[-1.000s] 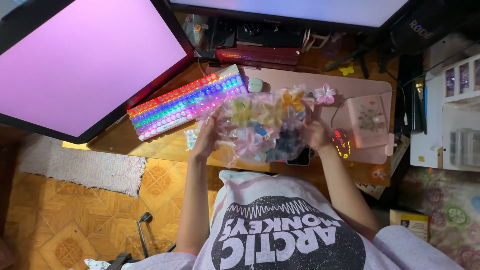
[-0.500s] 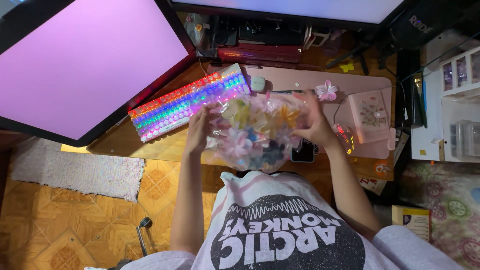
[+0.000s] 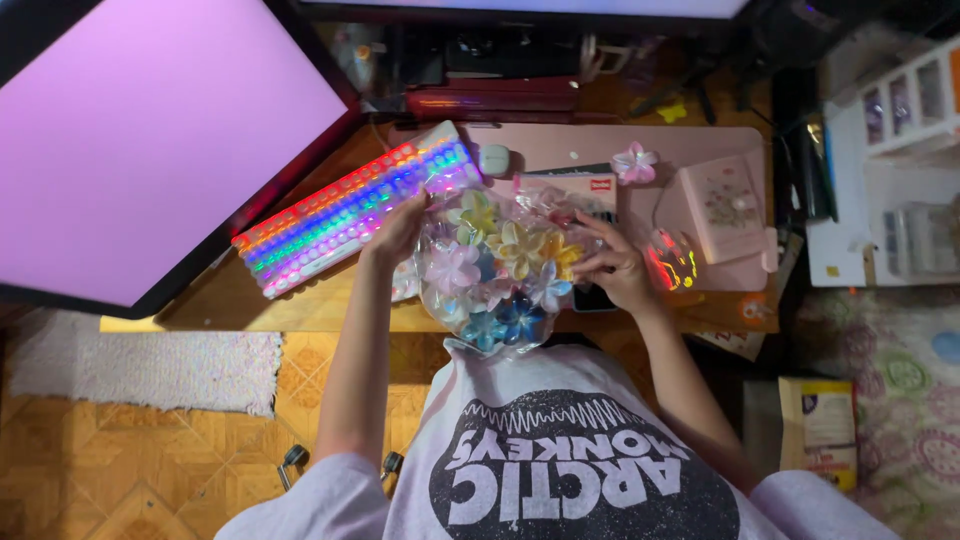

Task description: The person sits at a desk and repeatedly picks up, inspects, and places down small plastic flower decorations from a clear bag. They also briefly handle a pink notebook and a small white square item, but the main activity is sorting the flowers without completing a clear arrangement or cleanup.

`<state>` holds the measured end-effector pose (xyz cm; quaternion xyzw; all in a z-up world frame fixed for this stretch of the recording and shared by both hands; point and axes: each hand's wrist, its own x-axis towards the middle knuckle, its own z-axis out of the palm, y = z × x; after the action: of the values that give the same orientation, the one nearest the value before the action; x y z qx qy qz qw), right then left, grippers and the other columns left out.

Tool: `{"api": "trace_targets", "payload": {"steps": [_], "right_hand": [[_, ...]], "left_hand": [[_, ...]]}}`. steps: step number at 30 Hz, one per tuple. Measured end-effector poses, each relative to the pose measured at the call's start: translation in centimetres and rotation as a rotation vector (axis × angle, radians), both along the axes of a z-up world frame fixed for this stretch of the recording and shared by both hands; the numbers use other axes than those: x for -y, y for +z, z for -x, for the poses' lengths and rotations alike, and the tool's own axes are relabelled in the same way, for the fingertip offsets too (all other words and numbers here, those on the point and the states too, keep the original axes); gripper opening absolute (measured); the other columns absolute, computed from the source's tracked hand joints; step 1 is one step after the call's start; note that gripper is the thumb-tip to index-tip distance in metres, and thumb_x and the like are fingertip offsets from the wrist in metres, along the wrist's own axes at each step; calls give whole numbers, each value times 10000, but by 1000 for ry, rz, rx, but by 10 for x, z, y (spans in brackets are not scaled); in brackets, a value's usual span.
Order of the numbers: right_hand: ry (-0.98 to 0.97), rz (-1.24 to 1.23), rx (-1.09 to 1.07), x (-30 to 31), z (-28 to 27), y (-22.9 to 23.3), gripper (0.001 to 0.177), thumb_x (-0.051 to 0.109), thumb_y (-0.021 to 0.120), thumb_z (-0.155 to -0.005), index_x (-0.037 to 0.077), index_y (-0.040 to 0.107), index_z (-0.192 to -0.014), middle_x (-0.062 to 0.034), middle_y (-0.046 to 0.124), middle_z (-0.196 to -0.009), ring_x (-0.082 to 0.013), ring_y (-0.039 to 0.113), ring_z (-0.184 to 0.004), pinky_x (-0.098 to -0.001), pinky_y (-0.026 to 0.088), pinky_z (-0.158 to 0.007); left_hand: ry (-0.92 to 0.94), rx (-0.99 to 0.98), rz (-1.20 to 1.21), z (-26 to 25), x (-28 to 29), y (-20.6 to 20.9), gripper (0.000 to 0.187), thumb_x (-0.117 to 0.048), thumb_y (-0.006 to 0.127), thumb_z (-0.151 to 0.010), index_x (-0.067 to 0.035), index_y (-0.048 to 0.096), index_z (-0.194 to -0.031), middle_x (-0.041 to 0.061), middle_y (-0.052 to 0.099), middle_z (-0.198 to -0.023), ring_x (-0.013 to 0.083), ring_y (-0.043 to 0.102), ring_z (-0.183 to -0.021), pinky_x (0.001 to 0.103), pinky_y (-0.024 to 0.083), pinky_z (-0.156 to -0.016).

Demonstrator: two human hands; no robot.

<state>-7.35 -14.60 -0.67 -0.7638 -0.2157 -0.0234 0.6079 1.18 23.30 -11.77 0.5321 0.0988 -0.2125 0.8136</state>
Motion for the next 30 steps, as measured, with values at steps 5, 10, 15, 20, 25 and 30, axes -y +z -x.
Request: {"api": "trace_targets", "payload": {"steps": [5, 10, 15, 20, 25, 30], "right_hand": [[-142, 174, 123, 4, 31, -16, 91, 68, 849, -774, 100, 811, -849, -89, 736, -1101, -305, 668, -1142, -435, 544, -974], [-379, 158, -128, 0, 53, -33, 102, 33, 661, -973, 72, 755, -984, -63, 790, -829, -192, 761, -795, -367, 608, -741], [-356, 92, -248, -3, 40, -35, 76, 56, 653, -1007, -4, 608, -995, -197, 769, -852, -280, 765, -804, -411, 622, -709], [-250, 22, -324, -4, 36, -41, 104, 75, 599, -1045, -17, 567, -1009, -214, 765, -908, -316, 763, -823, -426, 629, -706], [-242, -177, -470, -3, 27, -64, 150, 75, 529, -1081, -50, 447, -1068, -293, 727, -950, -419, 728, -857, -509, 616, -740], [-255, 21, -386, 0, 18, -64, 173, 172, 637, -1052, 29, 542, -1032, -178, 750, -892, -227, 741, -797, -339, 619, -667]], "left_hand": [[-489, 249, -391, -45, 30, 48, 590, -578, 471, -1059, -42, 689, -1179, 218, 729, -1095, 404, 678, -975, 505, 512, -824], [-700, 93, -446, -74, 71, 100, 733, -647, 502, -1004, 22, 592, -1291, 224, 747, -1046, 336, 749, -688, 390, 606, -484], [-525, 351, -782, -88, 89, 90, 362, -498, 581, -970, -196, 782, -978, 77, 757, -832, 353, 728, -876, 454, 540, -868], [-171, 635, -1038, -83, 93, 15, 436, -429, 775, -887, -84, 654, -1124, 198, 676, -1000, 463, 669, -968, 550, 527, -859], [175, 896, -1101, 17, 115, 84, 537, -197, 891, -782, -45, 538, -1158, 208, 534, -1109, 481, 602, -999, 527, 521, -856], [-23, 839, -931, 98, 142, 85, 503, -270, 905, -672, -124, 599, -1043, 114, 557, -1045, 404, 624, -916, 483, 505, -793]]}}
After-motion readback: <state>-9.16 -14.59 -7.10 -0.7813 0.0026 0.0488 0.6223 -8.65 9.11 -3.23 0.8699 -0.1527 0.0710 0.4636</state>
